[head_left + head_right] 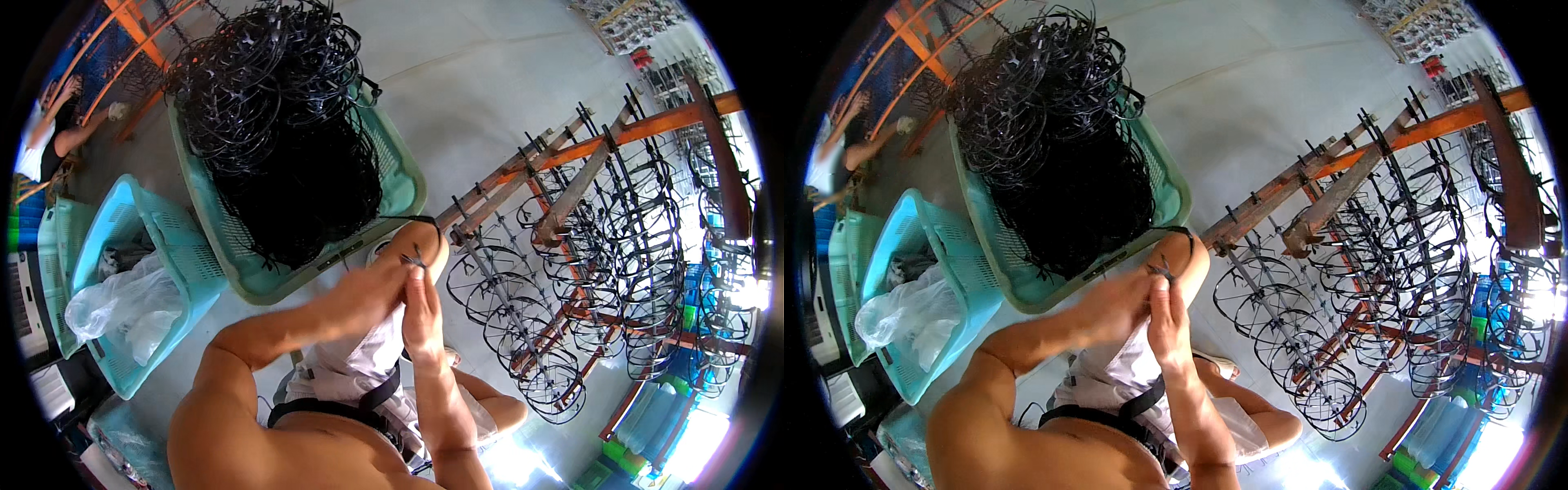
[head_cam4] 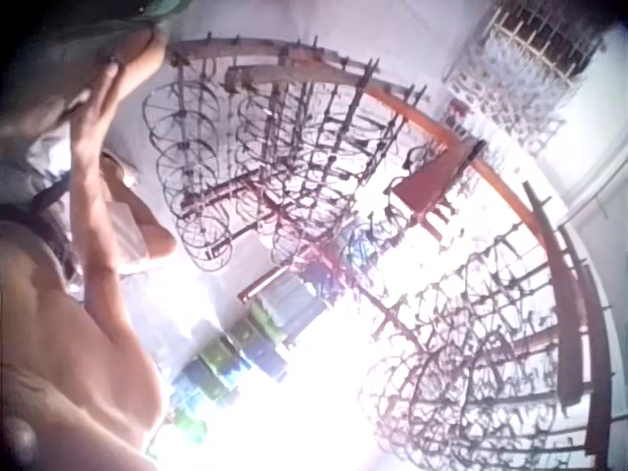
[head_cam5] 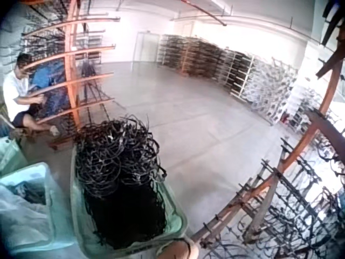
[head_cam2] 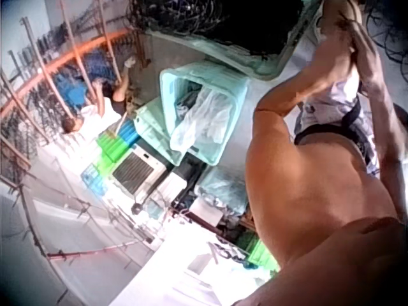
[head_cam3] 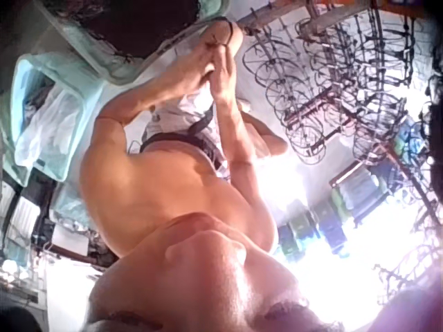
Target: The person sits on a stool and repeatedly picks up black wire loops from a green basket, then attaches them to a metal rack with vertical prongs. The person handles the wire loops one at a time, bending and hooking them onto the rack structure.
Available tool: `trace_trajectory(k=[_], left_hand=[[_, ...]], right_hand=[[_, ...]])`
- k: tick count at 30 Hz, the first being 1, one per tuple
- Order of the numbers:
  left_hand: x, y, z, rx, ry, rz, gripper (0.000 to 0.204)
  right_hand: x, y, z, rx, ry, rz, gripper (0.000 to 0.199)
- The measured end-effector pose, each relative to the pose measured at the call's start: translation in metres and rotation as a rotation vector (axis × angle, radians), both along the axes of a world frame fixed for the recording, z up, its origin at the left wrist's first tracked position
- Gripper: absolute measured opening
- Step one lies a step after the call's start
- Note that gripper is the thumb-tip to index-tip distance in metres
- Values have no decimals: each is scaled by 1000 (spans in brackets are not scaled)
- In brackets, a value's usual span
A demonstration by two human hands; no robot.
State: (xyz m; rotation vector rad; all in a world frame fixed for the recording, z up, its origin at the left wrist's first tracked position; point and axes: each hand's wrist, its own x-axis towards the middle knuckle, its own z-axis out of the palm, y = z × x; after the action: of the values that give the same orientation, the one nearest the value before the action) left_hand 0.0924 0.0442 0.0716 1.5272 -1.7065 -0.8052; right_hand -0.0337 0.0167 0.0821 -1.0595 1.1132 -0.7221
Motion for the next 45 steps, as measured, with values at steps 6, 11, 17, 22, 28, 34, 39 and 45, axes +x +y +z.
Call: trace_trajectory(k=[6,11,17,22,28,34,39,45], left_hand=[[49,-22,-9,-346,313,-8,13],[126,-102,-142,304,-699,196,48],[68,-105,-214,755,-587,124,48],[89,-94,-247,669,-650,-206,35],[123,-108,-273,366,-141,-281,28],[164,-87,-169,685,1192,331,18],[153,-42,-72,580,1258,135,35],[79,0,1,289,1504,-284,51]], right_hand=[[-43,8,34,-23,-361,-349,32],[-126,31,81,-223,-294,-459,24],[-225,90,115,-442,-69,-691,26],[-294,109,137,-644,32,-1143,26],[-338,106,115,-517,-18,-1204,23],[-360,66,28,-369,139,-1003,23],[-370,28,-35,-221,-45,-910,24],[-385,10,-56,-135,-329,-910,27]])
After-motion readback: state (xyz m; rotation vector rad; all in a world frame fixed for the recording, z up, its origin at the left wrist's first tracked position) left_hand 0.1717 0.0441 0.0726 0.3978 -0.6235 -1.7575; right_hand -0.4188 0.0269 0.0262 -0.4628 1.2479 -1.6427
